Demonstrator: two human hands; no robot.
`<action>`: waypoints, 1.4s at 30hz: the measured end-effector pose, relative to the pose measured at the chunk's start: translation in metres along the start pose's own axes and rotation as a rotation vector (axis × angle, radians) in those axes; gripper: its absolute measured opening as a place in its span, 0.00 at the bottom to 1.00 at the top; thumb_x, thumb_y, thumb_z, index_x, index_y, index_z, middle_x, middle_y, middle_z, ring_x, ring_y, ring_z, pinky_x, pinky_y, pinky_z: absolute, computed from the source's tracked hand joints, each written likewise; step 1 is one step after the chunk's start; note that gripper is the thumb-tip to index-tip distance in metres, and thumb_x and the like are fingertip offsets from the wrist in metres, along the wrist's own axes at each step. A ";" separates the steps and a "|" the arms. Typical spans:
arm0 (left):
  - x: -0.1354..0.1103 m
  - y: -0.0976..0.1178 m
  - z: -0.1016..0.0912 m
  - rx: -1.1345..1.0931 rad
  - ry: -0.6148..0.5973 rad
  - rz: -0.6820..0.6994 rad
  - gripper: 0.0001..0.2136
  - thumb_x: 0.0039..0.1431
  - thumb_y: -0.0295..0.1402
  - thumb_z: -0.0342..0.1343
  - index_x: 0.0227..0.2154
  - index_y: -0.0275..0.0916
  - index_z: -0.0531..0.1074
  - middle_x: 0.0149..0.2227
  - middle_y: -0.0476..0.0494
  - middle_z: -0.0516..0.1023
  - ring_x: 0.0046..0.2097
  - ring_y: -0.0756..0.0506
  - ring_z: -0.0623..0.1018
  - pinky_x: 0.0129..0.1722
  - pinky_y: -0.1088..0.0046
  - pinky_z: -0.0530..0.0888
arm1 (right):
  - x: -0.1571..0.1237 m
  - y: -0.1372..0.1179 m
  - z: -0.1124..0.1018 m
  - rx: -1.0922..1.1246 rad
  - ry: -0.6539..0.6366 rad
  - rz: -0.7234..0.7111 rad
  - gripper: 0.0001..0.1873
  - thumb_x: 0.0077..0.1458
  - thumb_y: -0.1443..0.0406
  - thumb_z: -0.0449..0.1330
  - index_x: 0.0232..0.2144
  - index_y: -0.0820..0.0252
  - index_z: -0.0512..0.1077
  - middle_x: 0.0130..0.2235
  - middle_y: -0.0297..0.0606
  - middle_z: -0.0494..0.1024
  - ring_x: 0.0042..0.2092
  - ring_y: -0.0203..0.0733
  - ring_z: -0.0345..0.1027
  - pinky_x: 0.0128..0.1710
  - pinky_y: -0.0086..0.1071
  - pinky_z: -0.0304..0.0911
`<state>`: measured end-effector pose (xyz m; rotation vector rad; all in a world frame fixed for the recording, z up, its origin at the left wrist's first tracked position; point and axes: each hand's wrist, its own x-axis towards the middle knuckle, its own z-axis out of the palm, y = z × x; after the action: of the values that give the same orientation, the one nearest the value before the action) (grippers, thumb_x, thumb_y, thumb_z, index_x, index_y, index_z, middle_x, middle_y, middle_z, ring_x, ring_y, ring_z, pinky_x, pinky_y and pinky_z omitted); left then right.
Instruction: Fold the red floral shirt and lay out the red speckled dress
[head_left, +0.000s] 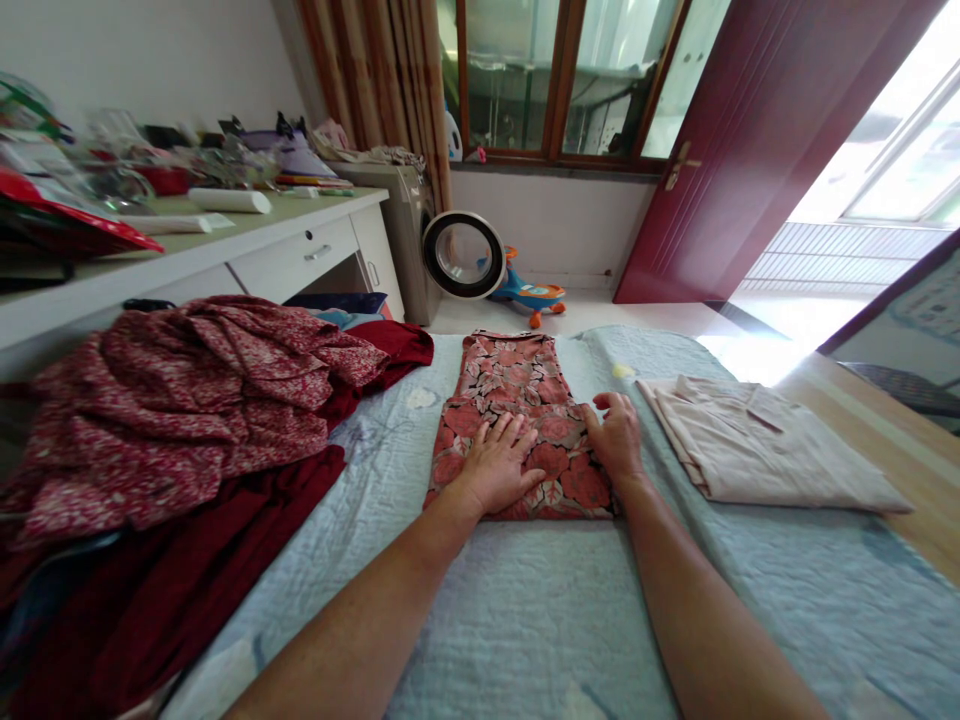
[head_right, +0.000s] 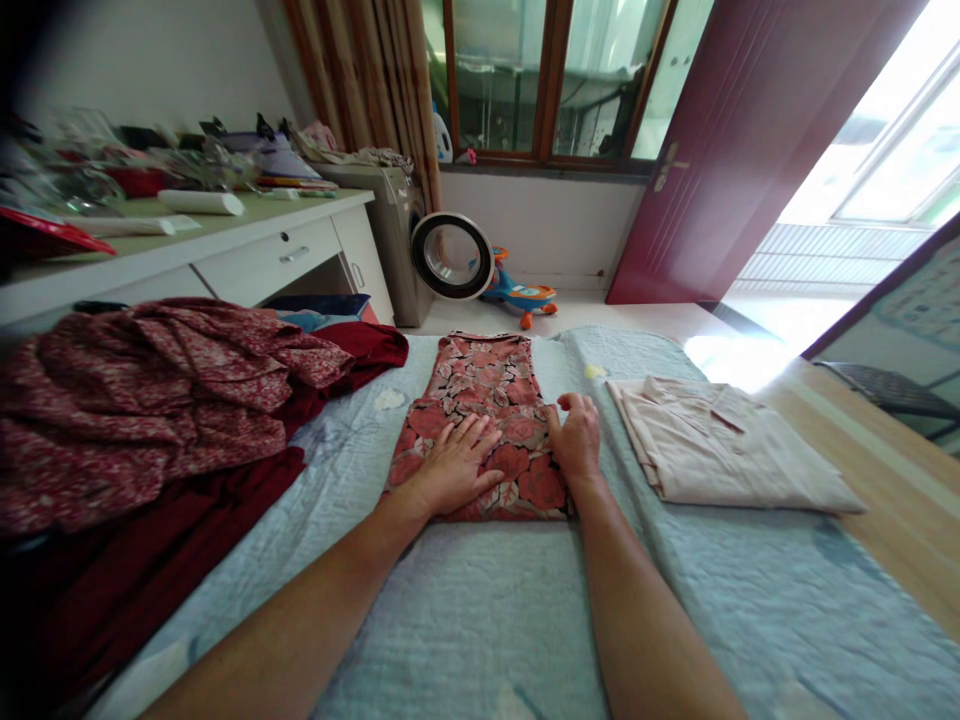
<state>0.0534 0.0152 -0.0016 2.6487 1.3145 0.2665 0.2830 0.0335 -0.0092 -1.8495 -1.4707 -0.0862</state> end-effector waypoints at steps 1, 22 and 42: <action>0.000 0.000 0.000 -0.004 -0.001 -0.002 0.30 0.61 0.53 0.48 0.64 0.48 0.58 0.70 0.41 0.52 0.70 0.36 0.50 0.66 0.45 0.50 | 0.000 -0.001 0.000 0.039 -0.041 -0.047 0.11 0.58 0.57 0.54 0.34 0.58 0.70 0.36 0.40 0.73 0.40 0.45 0.65 0.43 0.35 0.58; 0.005 -0.020 -0.019 -0.060 0.072 -0.080 0.29 0.65 0.53 0.43 0.65 0.46 0.56 0.69 0.39 0.56 0.69 0.36 0.52 0.65 0.43 0.48 | -0.021 -0.052 -0.005 -0.042 -0.437 -0.413 0.17 0.64 0.60 0.50 0.49 0.56 0.73 0.54 0.41 0.74 0.55 0.44 0.65 0.57 0.37 0.55; 0.005 -0.036 -0.021 0.003 0.078 -0.161 0.34 0.62 0.57 0.43 0.67 0.49 0.52 0.70 0.43 0.52 0.70 0.33 0.49 0.64 0.39 0.44 | -0.031 -0.059 -0.008 -0.050 -0.343 -0.447 0.20 0.59 0.58 0.57 0.52 0.55 0.71 0.56 0.45 0.70 0.58 0.52 0.60 0.59 0.46 0.53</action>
<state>0.0238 0.0417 0.0107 2.5403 1.5427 0.3478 0.2246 0.0066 0.0117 -1.5946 -2.1219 -0.0209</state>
